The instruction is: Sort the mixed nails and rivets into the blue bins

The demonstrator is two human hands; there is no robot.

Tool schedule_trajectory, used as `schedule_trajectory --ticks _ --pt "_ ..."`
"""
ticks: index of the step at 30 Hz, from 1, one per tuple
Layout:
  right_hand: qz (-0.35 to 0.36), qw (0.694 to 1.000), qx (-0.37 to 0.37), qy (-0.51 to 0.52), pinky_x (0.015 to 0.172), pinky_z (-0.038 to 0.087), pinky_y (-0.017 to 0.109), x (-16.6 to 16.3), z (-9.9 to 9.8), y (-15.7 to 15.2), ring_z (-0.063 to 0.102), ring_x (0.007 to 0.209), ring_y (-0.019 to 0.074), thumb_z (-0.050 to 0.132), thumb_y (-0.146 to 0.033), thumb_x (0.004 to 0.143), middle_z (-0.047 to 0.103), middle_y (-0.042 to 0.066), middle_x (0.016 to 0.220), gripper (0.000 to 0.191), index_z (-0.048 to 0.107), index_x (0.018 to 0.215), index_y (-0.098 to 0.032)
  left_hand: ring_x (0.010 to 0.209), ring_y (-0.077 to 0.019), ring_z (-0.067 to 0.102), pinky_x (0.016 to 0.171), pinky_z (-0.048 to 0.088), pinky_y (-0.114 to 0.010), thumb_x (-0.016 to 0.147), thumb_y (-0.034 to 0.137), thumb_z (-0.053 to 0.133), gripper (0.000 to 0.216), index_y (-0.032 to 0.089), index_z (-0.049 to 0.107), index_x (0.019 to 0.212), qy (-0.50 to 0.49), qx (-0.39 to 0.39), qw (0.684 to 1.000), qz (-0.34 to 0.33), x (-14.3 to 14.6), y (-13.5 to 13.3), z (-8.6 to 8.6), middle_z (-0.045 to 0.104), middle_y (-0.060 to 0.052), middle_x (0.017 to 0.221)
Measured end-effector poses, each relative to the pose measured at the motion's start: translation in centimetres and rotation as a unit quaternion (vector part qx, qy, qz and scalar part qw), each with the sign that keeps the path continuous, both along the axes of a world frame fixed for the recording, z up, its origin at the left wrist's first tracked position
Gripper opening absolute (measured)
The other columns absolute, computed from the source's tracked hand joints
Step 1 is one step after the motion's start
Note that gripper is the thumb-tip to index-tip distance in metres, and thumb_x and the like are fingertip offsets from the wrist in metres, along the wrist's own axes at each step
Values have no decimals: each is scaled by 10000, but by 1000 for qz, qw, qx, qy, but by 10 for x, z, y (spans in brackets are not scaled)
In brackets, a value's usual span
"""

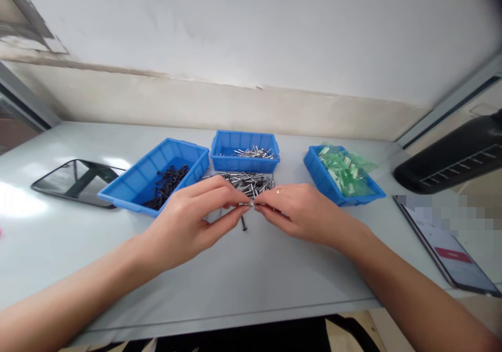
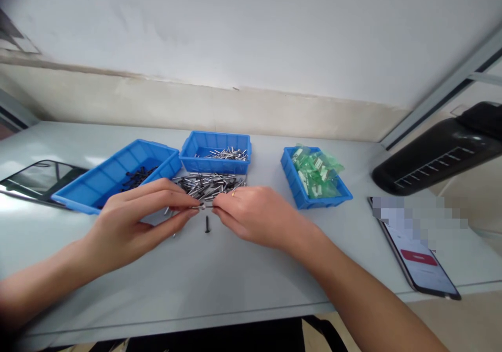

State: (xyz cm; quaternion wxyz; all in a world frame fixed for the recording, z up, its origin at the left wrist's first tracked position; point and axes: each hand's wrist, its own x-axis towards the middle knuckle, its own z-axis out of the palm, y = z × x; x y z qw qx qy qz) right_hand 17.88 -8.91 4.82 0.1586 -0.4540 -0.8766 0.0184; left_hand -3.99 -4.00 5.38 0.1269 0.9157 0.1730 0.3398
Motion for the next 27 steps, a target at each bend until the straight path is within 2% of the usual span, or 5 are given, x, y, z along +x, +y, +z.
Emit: schedule_trajectory --ticks 10,16,19,23,27 --pt "5 986 156 63 614 434 250 2 0 -2 637 662 144 476 -221 949 709 33 768 195 648 892 -151 756 -83 592 687 462 -179 894 190 572 67 179 638 903 38 -8 997 70 -2 7 -5 633 14 848" --pt "47 972 211 97 601 430 213 0 4 -6 540 550 92 507 -193 936 608 -26 601 157 649 895 -143 790 -120 608 706 476 -229 912 212 553 91 189 641 920 50 36 997 41 -1 5 -8 639 3 844" --pt "42 963 231 134 628 444 197 0 3 -7 563 592 82 540 -212 927 645 -28 667 125 627 994 -151 794 -121 616 711 483 -230 911 194 554 79 185 630 928 31 62 997 35 -2 7 -5 648 -1 854" --pt "7 965 210 160 669 465 202 1 2 -5 607 675 88 530 -211 929 690 -15 783 189 580 1107 -172 784 -127 600 699 475 -252 911 225 567 82 191 636 939 1 153 979 138 -11 17 10 641 -8 897" --pt "9 985 151 85 656 459 237 0 1 -4 619 684 118 471 -206 946 695 13 783 180 616 1046 -169 854 -192 560 739 436 -322 946 270 487 178 187 635 1000 83 192 936 285 -30 34 29 615 -31 908"
